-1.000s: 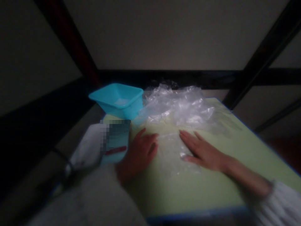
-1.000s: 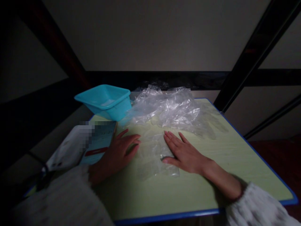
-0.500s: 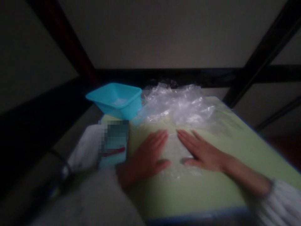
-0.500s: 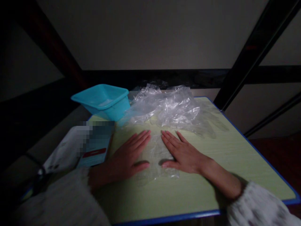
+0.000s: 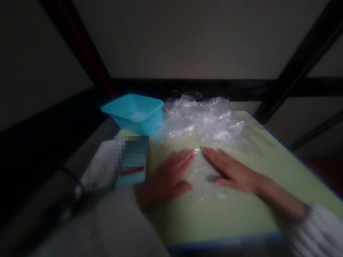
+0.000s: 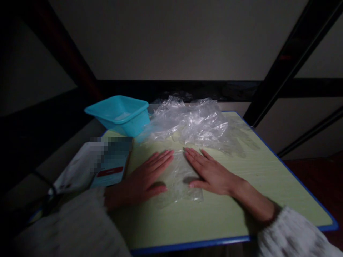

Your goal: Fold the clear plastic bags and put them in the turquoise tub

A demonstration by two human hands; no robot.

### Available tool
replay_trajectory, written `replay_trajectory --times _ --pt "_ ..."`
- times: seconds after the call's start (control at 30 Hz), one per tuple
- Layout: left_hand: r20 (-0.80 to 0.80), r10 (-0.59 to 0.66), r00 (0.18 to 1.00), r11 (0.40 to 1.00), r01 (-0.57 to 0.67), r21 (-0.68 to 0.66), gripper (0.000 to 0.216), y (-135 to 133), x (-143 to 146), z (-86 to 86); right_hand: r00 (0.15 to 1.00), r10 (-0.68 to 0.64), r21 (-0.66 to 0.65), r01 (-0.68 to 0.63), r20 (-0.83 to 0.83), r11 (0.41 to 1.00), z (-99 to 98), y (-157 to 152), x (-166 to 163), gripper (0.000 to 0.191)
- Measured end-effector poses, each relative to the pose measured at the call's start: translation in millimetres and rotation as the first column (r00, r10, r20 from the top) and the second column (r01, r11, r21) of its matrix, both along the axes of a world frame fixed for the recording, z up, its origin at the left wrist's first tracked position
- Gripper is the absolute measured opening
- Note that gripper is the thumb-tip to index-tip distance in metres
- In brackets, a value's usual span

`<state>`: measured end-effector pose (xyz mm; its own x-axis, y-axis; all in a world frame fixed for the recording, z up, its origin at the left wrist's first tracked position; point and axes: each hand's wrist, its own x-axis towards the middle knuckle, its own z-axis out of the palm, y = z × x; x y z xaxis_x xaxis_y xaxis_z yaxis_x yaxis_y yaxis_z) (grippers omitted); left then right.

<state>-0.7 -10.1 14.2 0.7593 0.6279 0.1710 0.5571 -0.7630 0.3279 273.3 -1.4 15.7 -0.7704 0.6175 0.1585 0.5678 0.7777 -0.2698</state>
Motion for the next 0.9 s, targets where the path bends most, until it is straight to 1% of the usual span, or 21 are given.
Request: replay_trajectory --times 0.03,0.07,0.13,0.2,0.27,0.37,0.43,0.53,0.6,0.7,0.77,0.9 --pt "0.070 -0.018 0.997 1.000 0.019 -0.016 0.062 -2 -1 1.4 0.998 0.032 0.013 -0.032 -0.047 0.999 4.1 0 1 0.071" --pt "0.144 -0.006 0.990 0.999 0.012 -0.042 0.054 -4 -1 2.5 0.993 0.068 0.034 -0.065 -0.092 0.997 8.5 1 2 0.059" --pt "0.279 0.113 0.954 0.988 -0.078 -0.132 0.040 -6 -2 3.4 0.980 0.131 0.114 -0.115 -0.151 0.987 16.5 0 6 0.036" --pt "0.361 0.275 0.891 0.947 -0.186 -0.261 0.031 -5 -2 2.1 0.973 0.175 0.240 -0.136 -0.149 0.961 22.2 -1 9 0.026" --pt "0.387 0.378 0.841 0.894 -0.223 -0.389 0.031 -2 -2 -0.8 0.978 0.191 0.347 -0.152 -0.082 0.925 24.6 -2 12 0.025" --pt "0.378 0.422 0.824 0.847 -0.209 -0.490 0.033 4 -2 -5.7 0.982 0.182 0.412 -0.184 0.045 0.892 23.2 -6 12 0.027" --pt "0.384 0.442 0.810 0.836 -0.217 -0.504 0.032 6 -3 -7.6 0.981 0.169 0.430 -0.195 0.097 0.882 20.6 -9 10 0.031" --pt "0.380 0.486 0.787 0.820 -0.261 -0.509 0.032 6 -3 -7.1 0.979 0.167 0.438 -0.203 0.120 0.876 17.0 -12 7 0.033" --pt "0.356 0.494 0.793 0.812 -0.275 -0.514 0.032 5 -3 -5.5 0.975 0.186 0.443 -0.221 0.121 0.869 15.7 -14 5 0.033" --pt "0.342 0.491 0.801 0.803 -0.263 -0.535 0.031 6 -2 -3.9 0.966 0.218 0.447 -0.256 0.136 0.857 15.1 -16 6 0.034" --pt "0.347 0.488 0.801 0.801 -0.253 -0.542 0.031 7 -1 -4.1 0.965 0.219 0.430 -0.262 0.147 0.864 15.3 -17 7 0.033" --pt "0.341 0.464 0.818 0.815 -0.244 -0.525 0.030 8 -1 -4.6 0.973 0.178 0.375 -0.220 0.144 0.901 17.5 -21 9 0.029"
